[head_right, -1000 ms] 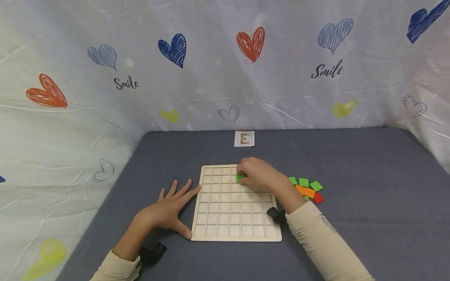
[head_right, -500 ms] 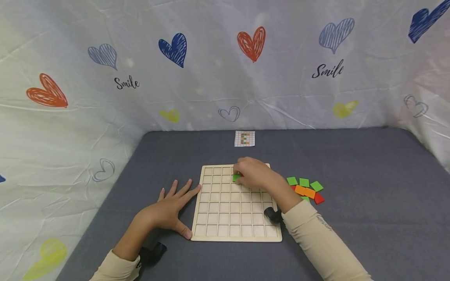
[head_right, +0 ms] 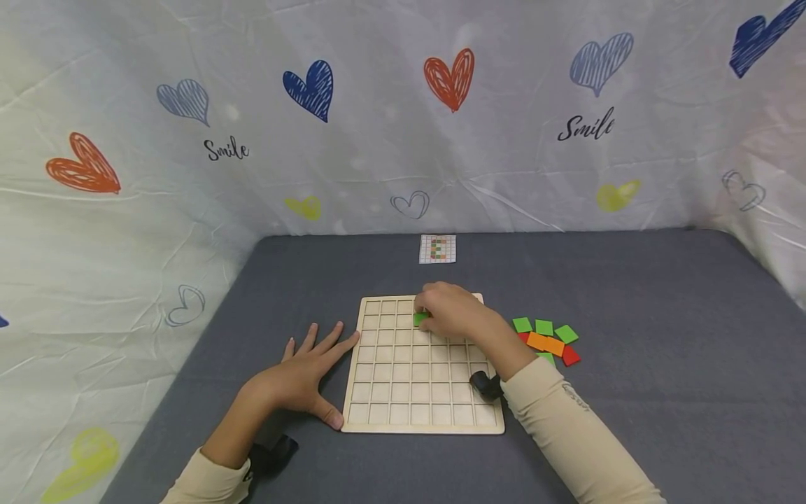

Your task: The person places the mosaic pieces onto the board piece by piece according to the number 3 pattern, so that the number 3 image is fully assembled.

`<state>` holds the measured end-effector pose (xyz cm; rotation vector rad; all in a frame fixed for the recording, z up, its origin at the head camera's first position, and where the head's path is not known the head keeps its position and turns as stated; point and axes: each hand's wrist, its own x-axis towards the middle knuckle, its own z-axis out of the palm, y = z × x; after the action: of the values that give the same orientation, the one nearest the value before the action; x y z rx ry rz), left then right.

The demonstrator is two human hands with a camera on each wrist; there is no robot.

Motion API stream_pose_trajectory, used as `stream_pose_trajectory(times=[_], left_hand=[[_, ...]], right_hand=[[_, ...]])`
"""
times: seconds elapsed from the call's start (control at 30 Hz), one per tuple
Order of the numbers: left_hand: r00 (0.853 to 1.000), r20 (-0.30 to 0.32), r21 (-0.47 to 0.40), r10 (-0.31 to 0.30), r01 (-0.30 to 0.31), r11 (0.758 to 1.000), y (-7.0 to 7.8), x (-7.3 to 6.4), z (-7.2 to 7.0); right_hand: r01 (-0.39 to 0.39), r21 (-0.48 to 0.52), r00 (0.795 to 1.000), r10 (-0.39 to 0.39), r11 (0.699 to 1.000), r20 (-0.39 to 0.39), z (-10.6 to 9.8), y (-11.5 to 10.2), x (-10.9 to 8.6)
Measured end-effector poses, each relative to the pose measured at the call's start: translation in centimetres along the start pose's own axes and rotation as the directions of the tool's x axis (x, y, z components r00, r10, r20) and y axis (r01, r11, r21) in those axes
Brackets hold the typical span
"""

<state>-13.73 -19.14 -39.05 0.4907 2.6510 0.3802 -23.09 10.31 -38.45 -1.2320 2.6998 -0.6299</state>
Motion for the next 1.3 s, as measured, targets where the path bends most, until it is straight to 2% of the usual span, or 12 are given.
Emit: stream_pose_trajectory(times=[0.37,0.53,0.77,0.97,1.1,1.3], left_hand=[[1.000,0.002,-0.006,0.000,0.000,1.000,0.0,0.0,0.0],[1.000,0.003,-0.011,0.005,-0.005,1.000,0.1,-0.1,0.0],[1.000,0.006,-0.007,0.002,-0.001,1.000,0.0,-0.2,-0.1],[1.000,0.004,-0.009,0.003,-0.003,1.000,-0.1,-0.3,-0.2],[1.000,0.005,-0.011,0.017,-0.017,1.000,-0.1,-0.3,-0.2],[1.000,0.007,-0.016,0.027,-0.027,1.000,-0.1,-0.3,-0.2]], right_hand=[[-0.016,0.010,1.000,0.016,1.000,0.001,0.1,-0.1,-0.1],[0.012,-0.049,1.000,-0.013,0.999,-0.022,0.3,-0.4,-0.6],[0.016,-0.114,0.999,-0.022,0.993,-0.050,0.3,-0.6,-2.6],[0.088,-0.149,0.991,-0.101,0.985,-0.085,-0.2,-0.7,-5.2],[0.048,-0.163,0.994,-0.062,0.985,-0.084,-1.1,-0.5,-7.7],[-0.104,-0.183,0.993,0.091,0.977,-0.080,-2.3,0.4,-11.4]])
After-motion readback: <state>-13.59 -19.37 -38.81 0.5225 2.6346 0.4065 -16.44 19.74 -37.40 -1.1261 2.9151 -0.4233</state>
